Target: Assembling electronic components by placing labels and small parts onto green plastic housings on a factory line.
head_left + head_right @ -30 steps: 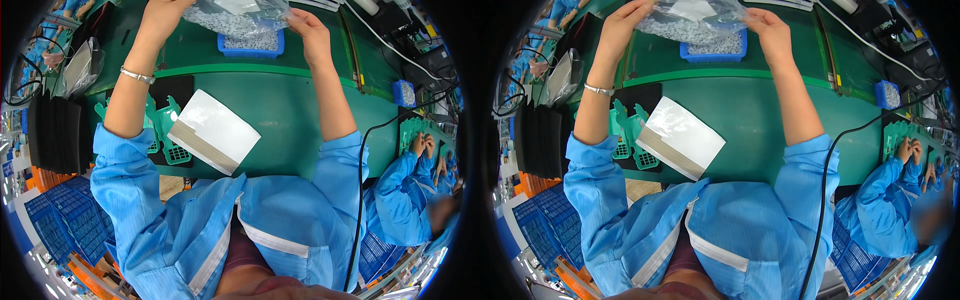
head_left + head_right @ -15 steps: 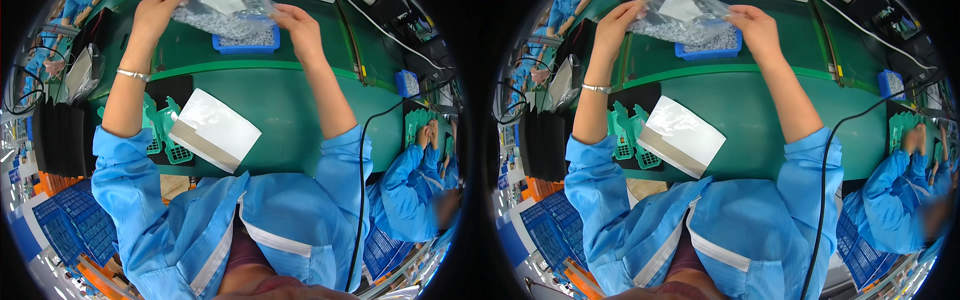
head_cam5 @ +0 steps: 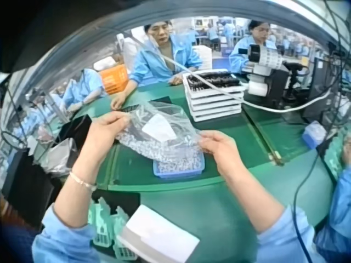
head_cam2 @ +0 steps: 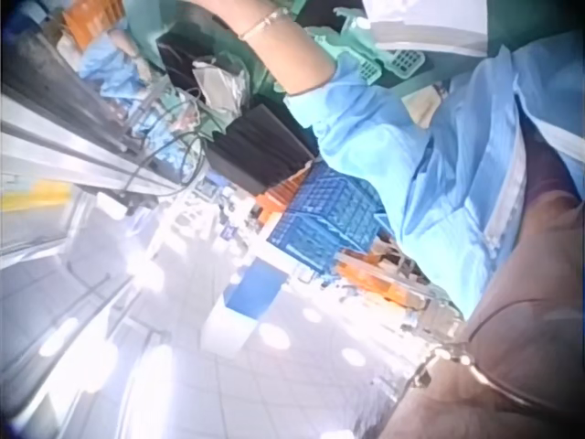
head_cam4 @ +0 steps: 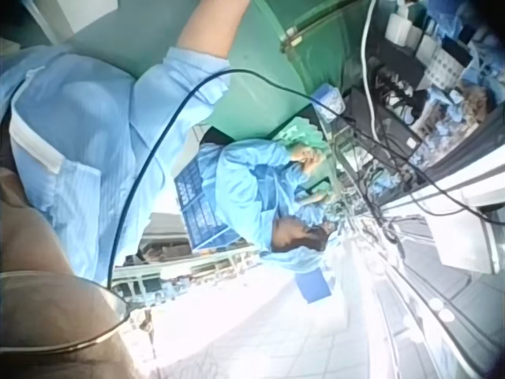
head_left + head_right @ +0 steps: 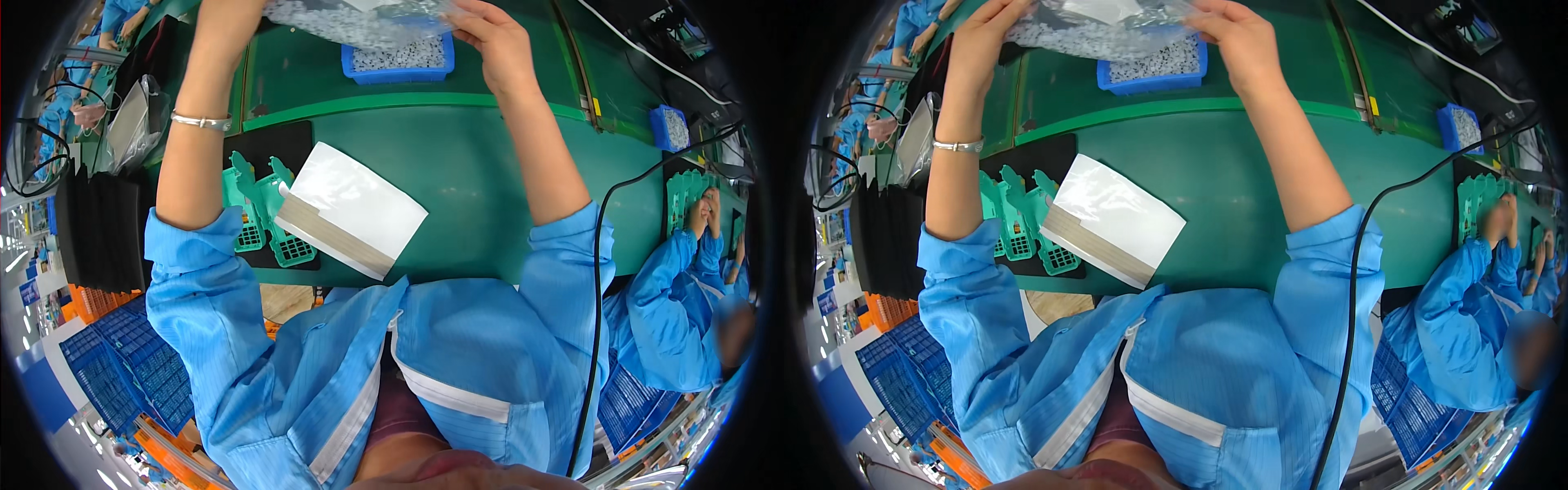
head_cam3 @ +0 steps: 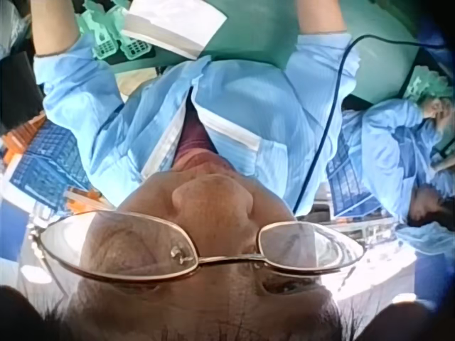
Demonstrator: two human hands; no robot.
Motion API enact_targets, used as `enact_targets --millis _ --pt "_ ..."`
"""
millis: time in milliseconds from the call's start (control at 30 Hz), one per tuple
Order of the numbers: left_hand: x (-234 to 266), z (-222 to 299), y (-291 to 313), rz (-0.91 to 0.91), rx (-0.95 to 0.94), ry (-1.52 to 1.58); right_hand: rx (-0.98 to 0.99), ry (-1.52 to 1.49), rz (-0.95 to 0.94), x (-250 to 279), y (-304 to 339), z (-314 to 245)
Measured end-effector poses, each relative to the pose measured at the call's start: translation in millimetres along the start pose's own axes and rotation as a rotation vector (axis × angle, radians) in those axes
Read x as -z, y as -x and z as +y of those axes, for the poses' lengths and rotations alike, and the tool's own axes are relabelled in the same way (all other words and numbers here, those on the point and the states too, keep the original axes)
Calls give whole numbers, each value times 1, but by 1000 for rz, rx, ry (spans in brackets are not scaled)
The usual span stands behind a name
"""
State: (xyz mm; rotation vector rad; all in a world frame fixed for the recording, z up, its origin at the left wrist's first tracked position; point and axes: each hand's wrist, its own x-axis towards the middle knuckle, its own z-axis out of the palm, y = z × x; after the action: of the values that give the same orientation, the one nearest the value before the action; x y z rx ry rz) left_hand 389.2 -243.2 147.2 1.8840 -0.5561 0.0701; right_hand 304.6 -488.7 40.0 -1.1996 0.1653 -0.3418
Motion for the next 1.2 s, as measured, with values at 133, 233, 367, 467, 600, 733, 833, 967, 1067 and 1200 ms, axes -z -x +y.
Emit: enact_targets --millis 133,233,367,467,600,733,833,967,1067,1200 --pt "-22 -5 -5 -18 114 -21 -3 -2 35 26 2 -6" --pt "-31 -14 -6 -35 107 62 8 207 56 31 7 -8" --pt "-41 -21 -6 -80 100 149 42 220 55 31 9 -10" --pt "-41 -21 -5 -48 129 155 73 254 60 29 9 -10" --pt "-21 -18 -6 -5 130 177 95 172 34 25 2 -5" --pt "-18 -14 -4 -41 109 151 68 146 76 17 3 -7" --pt "-22 -10 -3 -173 226 132 -3 165 115 21 0 2" --pt "-5 -32 2 -164 198 367 -60 165 153 25 0 5" --pt "9 -57 16 -216 196 369 -96 128 163 31 -3 12" --pt "-2 -61 32 -125 280 297 -97 145 155 36 -6 17"
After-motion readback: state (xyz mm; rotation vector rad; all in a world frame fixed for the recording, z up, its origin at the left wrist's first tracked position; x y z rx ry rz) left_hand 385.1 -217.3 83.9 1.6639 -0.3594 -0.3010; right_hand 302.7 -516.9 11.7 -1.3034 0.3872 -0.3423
